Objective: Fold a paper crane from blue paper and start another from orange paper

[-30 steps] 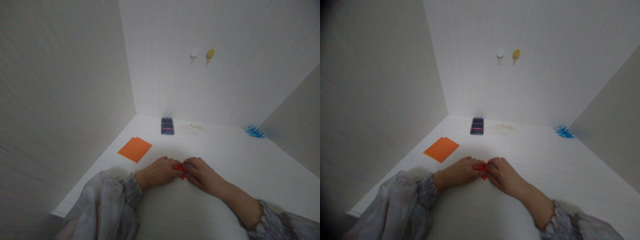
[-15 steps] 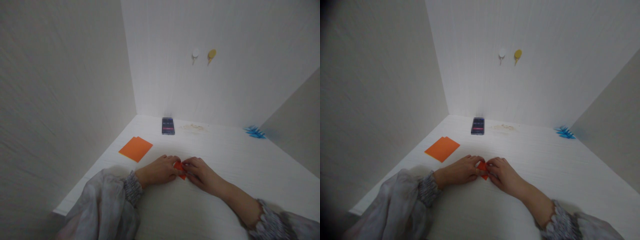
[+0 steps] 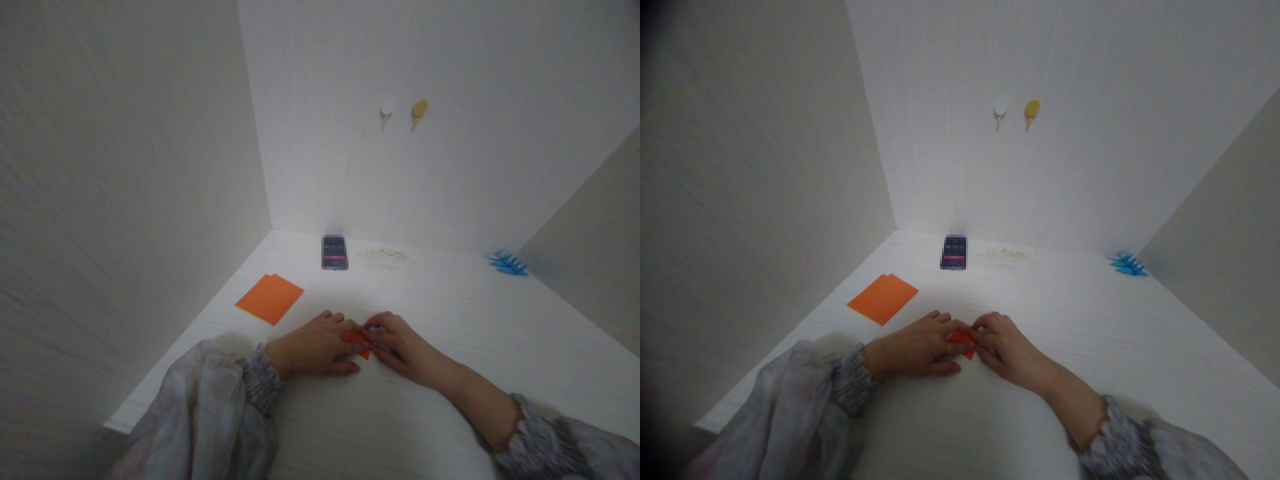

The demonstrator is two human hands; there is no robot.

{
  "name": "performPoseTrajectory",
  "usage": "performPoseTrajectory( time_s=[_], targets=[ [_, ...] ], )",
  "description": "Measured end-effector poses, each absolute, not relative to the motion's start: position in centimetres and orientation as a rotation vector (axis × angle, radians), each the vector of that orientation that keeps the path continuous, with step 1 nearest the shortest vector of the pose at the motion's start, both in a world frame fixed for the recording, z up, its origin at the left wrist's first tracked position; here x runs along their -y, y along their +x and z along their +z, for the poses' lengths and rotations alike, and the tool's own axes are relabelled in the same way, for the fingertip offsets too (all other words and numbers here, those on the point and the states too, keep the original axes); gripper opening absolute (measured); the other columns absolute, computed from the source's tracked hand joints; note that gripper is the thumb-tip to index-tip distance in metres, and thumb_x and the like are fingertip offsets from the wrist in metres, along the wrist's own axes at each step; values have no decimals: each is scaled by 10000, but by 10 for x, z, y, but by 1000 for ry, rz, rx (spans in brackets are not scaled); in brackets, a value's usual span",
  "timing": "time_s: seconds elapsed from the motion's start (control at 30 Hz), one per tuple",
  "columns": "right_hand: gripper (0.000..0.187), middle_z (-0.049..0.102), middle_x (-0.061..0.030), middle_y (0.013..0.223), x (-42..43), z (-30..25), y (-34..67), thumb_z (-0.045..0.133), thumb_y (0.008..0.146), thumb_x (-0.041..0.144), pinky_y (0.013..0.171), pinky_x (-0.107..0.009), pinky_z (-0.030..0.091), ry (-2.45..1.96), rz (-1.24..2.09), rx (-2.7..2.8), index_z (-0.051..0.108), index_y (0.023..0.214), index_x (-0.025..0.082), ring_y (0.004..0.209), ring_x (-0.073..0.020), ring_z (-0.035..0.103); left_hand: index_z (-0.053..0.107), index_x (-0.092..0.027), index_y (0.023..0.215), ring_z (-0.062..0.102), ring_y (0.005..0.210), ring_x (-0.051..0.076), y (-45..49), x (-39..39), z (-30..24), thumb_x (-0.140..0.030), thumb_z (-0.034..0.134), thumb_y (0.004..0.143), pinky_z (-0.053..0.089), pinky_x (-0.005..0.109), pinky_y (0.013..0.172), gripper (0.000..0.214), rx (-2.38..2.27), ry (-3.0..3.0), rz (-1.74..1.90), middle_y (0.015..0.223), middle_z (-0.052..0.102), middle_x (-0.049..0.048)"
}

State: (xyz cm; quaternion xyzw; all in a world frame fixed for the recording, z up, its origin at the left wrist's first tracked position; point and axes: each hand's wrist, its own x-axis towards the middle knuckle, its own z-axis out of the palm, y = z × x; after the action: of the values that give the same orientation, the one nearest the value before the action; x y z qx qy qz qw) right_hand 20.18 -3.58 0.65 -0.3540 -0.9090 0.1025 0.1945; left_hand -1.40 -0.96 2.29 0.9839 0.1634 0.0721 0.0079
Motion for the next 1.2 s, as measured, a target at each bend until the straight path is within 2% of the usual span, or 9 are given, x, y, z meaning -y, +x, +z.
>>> performPoseTrajectory(
  time_s=[0.17, 0.27, 0.53, 0.77, 0.97, 1.07, 1.2],
  targets=[
    [286, 535, -93, 1018, 31, -1, 208, 463, 806, 217, 802, -366, 422, -1017, 454, 2378, 518, 1087, 212, 942, -200, 497, 485, -259, 1127, 439, 875, 196, -13, 9, 22, -462, 394, 809, 322, 333, 772, 388, -523, 3122, 243, 1125, 477, 51],
    [246, 538, -86, 1005, 32, -1, 210, 458, 810, 205, 795, -335, 433, -994, 499, 2358, 544, 1040, 211, 934, -182, 503, 465, -263, 1145, 441, 850, 191, -13, 10, 22, -469, 388, 810, 320, 327, 753, 401, -524, 3140, 234, 1127, 478, 40],
    [178, 552, -83, 968, 37, 9, 206, 463, 808, 227, 773, -349, 395, -979, 236, 2544, 617, 895, 203, 882, -187, 503, 452, -270, 1153, 456, 843, 181, -14, 9, 21, -487, 382, 807, 316, 326, 741, 415, -504, 3161, 271, 1157, 470, 30],
    [153, 552, -70, 909, 39, 4, 202, 471, 806, 252, 734, -332, 371, -1017, 144, 2610, 609, 832, 190, 847, -182, 493, 411, -187, 1198, 486, 857, 171, -17, 7, 15, -285, 337, 858, 335, 315, 775, 361, -516, 3054, 334, 1135, 537, 50],
    [153, 547, -62, 894, 41, 2, 198, 460, 813, 243, 721, -321, 367, -1037, 127, 2599, 603, 804, 188, 830, -178, 491, 441, -198, 1179, 474, 859, 160, -15, 4, 11, -278, 354, 861, 341, 303, 775, 339, -519, 3075, 372, 1171, 523, 38],
    [155, 548, -68, 898, 41, 2, 198, 451, 817, 228, 727, -324, 368, -1031, 136, 2605, 599, 827, 183, 836, -178, 488, 454, -220, 1172, 460, 835, 161, -14, 3, 12, -297, 343, 867, 334, 308, 758, 333, -508, 3122, 336, 1206, 499, 16],
    [204, 552, -70, 927, 41, 2, 200, 449, 818, 208, 742, -332, 367, -990, 142, 2629, 578, 976, 199, 855, -181, 485, 460, -229, 1167, 444, 842, 169, -14, 3, 12, -315, 330, 873, 317, 312, 761, 333, -543, 3114, 315, 1220, 490, -17]
  ],
)
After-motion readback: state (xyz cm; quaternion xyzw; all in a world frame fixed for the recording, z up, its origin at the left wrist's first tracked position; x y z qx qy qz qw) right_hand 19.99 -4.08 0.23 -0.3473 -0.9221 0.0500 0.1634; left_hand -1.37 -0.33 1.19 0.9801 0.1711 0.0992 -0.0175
